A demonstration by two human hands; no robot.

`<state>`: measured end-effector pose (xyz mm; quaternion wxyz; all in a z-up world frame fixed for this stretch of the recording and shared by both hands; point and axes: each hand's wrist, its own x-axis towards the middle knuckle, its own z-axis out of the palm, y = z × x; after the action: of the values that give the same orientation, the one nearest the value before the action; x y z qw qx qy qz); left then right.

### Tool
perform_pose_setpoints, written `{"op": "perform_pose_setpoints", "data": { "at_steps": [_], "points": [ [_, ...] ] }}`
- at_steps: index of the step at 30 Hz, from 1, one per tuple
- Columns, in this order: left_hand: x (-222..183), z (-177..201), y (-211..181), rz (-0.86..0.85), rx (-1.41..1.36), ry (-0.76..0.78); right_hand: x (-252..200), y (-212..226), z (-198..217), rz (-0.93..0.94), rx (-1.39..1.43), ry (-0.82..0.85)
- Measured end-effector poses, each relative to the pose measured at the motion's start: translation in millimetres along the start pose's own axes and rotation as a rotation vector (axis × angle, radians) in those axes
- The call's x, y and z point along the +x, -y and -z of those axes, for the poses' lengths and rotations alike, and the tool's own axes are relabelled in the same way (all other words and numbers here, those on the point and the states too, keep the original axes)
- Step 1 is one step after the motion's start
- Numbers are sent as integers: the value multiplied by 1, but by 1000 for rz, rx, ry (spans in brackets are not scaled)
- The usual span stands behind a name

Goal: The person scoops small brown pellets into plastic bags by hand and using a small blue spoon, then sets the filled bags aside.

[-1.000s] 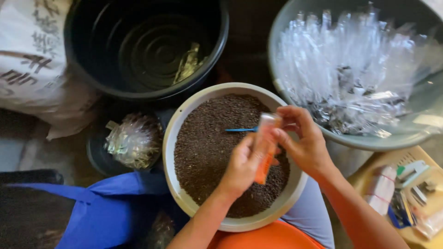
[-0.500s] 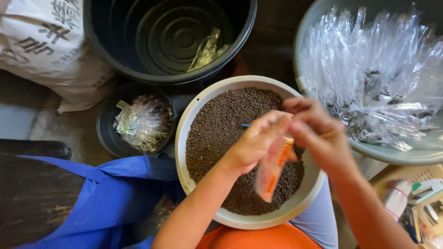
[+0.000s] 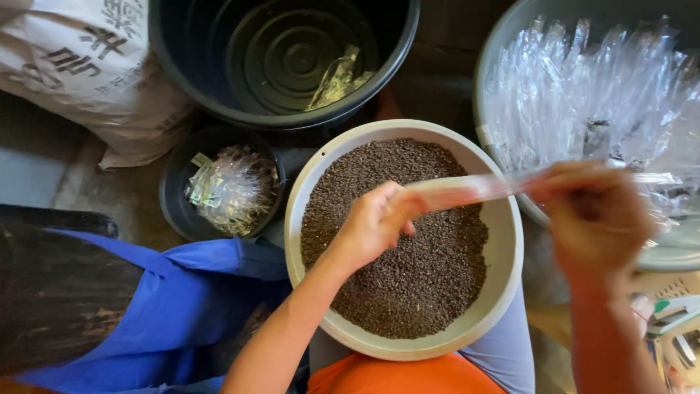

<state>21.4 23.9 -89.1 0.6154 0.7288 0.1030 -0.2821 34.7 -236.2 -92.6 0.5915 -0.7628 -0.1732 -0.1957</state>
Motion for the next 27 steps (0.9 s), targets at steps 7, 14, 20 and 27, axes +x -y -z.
{"op": "perform_pose_setpoints", "data": {
  "at_steps": [7,14,20,27],
  "points": [
    [-17,30,30,-273,-29,205,26,-46,65,-218,-1,-241],
    [-2,58,67,-655,854,-577,8,-74,93,-410,293,-194],
    [15,35,97,-522,1200,-575,-6,-55,75,-491,428,-176],
    [-37,3,4,-828,795,-600,-30,-36,33,-416,148,15]
  ]
}}
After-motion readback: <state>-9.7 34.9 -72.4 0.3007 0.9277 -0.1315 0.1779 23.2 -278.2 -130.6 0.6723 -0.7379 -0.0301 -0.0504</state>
